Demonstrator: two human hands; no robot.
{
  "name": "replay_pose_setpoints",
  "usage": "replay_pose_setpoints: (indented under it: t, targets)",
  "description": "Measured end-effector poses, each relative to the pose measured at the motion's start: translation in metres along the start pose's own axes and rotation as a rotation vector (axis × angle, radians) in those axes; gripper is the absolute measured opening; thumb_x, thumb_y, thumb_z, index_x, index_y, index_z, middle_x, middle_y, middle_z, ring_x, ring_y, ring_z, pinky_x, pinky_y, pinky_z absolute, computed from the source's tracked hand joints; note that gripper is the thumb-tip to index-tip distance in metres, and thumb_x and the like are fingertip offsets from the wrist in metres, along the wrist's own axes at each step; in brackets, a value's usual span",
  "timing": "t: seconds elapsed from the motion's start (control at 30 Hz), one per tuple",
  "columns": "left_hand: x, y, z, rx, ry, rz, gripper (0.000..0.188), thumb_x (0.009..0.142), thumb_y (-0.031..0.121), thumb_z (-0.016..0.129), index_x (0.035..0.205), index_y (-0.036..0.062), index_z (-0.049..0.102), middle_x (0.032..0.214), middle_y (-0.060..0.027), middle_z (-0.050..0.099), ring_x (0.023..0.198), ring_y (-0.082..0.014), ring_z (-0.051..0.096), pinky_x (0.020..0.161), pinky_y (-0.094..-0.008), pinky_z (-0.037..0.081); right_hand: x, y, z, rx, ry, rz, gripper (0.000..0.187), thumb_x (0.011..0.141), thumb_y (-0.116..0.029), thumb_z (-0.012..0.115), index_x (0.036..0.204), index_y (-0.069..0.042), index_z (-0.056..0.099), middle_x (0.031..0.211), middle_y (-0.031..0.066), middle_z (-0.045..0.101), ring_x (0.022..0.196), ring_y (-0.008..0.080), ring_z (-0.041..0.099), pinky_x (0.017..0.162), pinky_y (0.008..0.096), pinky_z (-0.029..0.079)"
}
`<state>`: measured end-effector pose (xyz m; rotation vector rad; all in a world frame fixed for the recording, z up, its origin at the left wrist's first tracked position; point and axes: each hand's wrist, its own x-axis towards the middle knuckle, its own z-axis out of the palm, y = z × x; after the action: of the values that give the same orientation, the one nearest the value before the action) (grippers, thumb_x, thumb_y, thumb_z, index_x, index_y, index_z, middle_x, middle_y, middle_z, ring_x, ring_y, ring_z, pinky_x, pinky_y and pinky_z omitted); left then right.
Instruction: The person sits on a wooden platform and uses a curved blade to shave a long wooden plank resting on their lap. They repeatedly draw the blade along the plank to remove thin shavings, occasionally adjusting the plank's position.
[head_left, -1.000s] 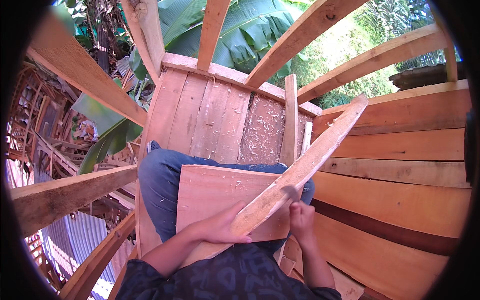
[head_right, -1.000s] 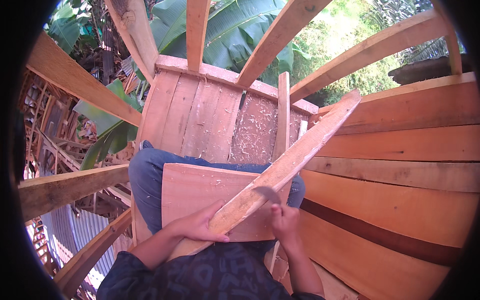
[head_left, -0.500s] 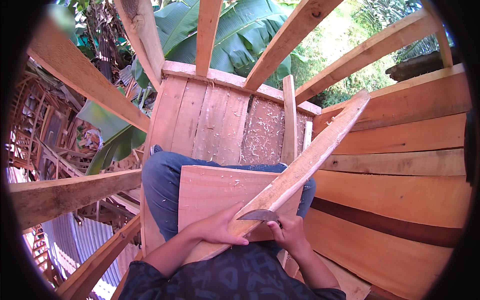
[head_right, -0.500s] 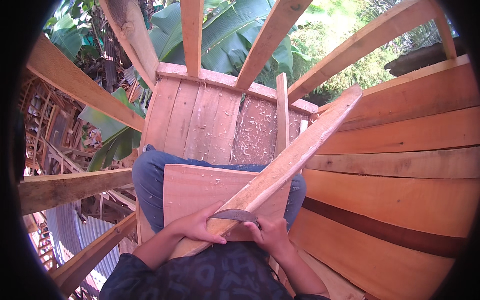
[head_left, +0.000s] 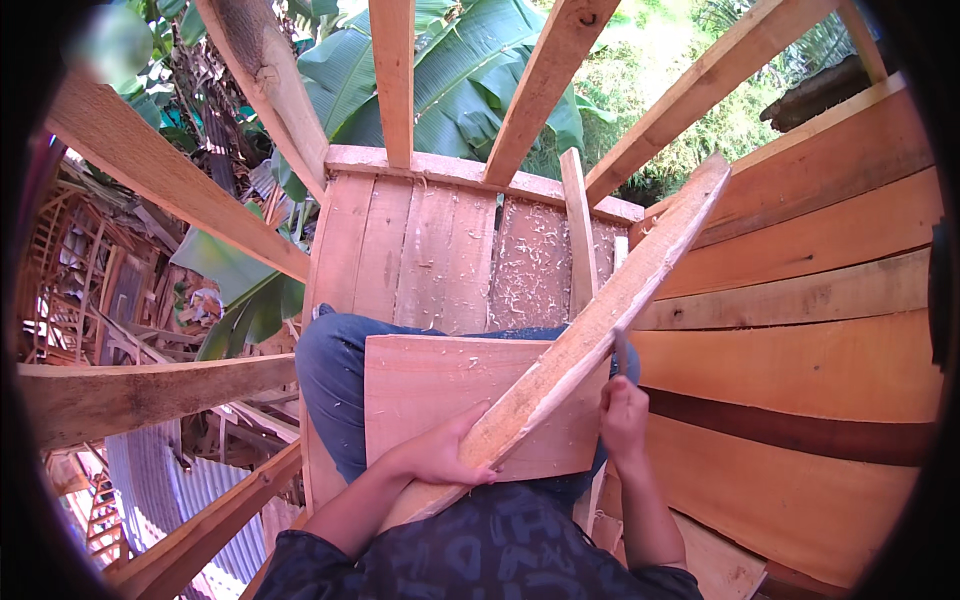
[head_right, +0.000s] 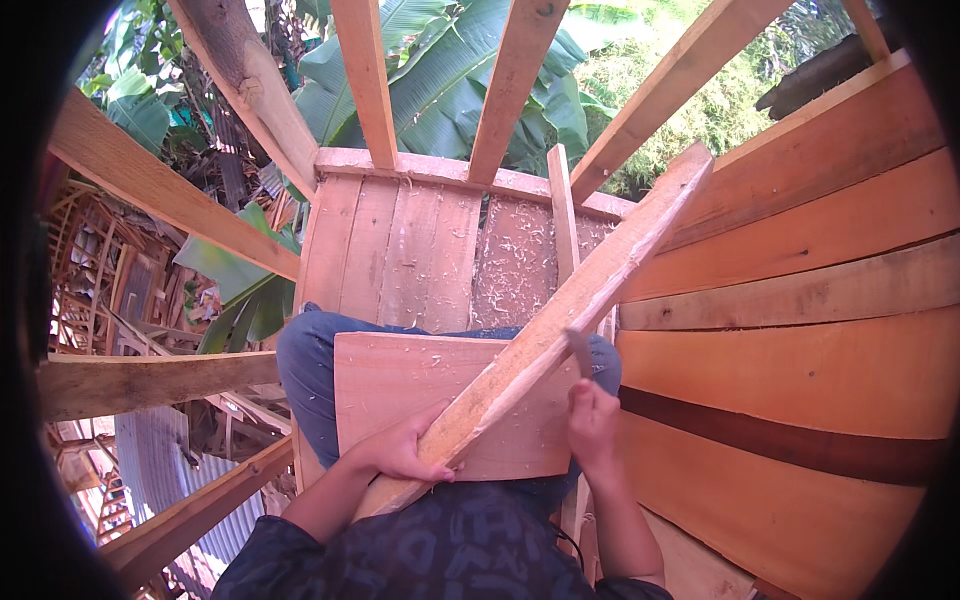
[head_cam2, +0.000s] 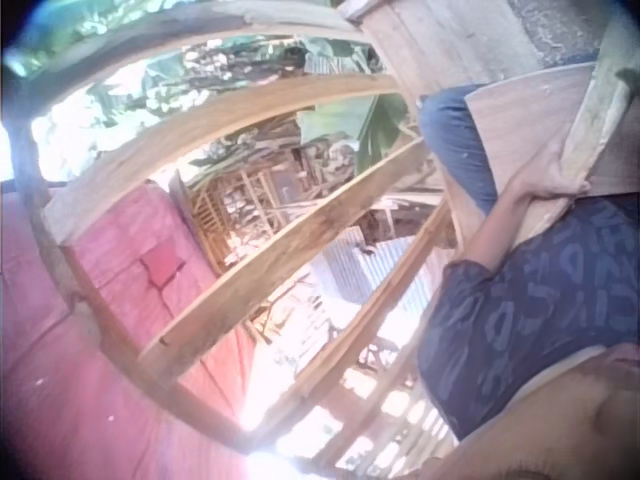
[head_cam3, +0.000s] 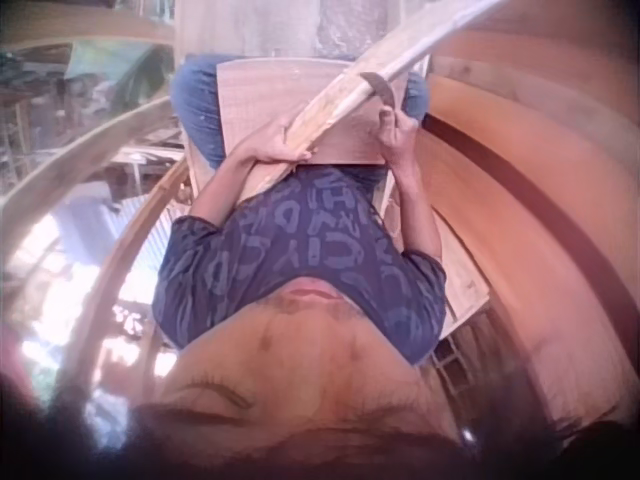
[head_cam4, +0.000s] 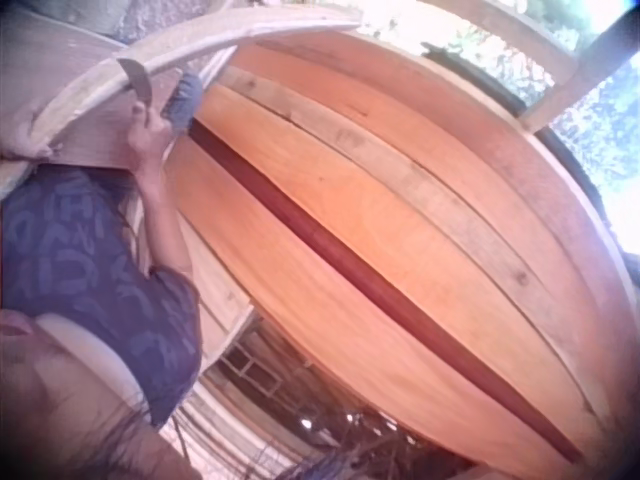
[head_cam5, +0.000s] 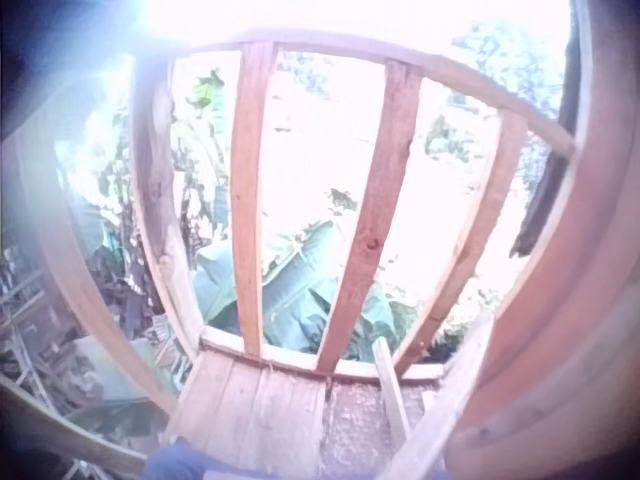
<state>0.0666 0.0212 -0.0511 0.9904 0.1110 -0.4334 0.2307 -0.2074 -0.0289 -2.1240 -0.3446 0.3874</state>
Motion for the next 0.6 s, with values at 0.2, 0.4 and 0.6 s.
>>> replay_pose_setpoints:
  t: [0.2, 0.4, 0.6]
  targets:
    - [0.001, 0.0, 0.004, -0.042, 0.048, -0.041, 0.087, 0.076, 0.006, 0.076, 0.146, 0.004, 0.024, 0.109, -0.0084, 0.058, 0.092, -0.0139, 0.063, 0.081, -0.0312, 0.053, -0.002, -0.02, 0.003, -0.24, -0.127, -0.121, 0.038, 0.092, -0.035, 0.059, 0.071, -0.003, 0.062, 0.058, 0.0212, 0.055, 0.059, 0.0404, 0.06, 0.05, 0.0424, 0.045]
    - [-0.002, 0.002, 0.005, 0.016, 0.069, -0.063, 0.084, 0.077, 0.006, 0.077, 0.144, 0.0026, 0.025, 0.106, -0.0087, 0.06, 0.092, -0.0135, 0.062, 0.081, -0.03, 0.052, -0.013, -0.014, 0.014, -0.217, -0.321, -0.344, 0.049, 0.093, -0.043, 0.057, 0.067, -0.001, 0.059, 0.062, 0.0225, 0.056, 0.062, 0.0422, 0.06, 0.054, 0.0442, 0.045]
    - [-0.001, 0.005, 0.008, -0.02, 0.098, -0.099, 0.086, 0.075, 0.005, 0.079, 0.143, 0.0035, 0.027, 0.106, -0.0094, 0.061, 0.094, -0.0158, 0.063, 0.082, -0.0323, 0.053, -0.003, -0.004, -0.001, -0.105, -0.08, -0.08, 0.045, 0.093, -0.037, 0.056, 0.07, 0.001, 0.059, 0.058, 0.0218, 0.054, 0.052, 0.0396, 0.056, 0.048, 0.0404, 0.042]
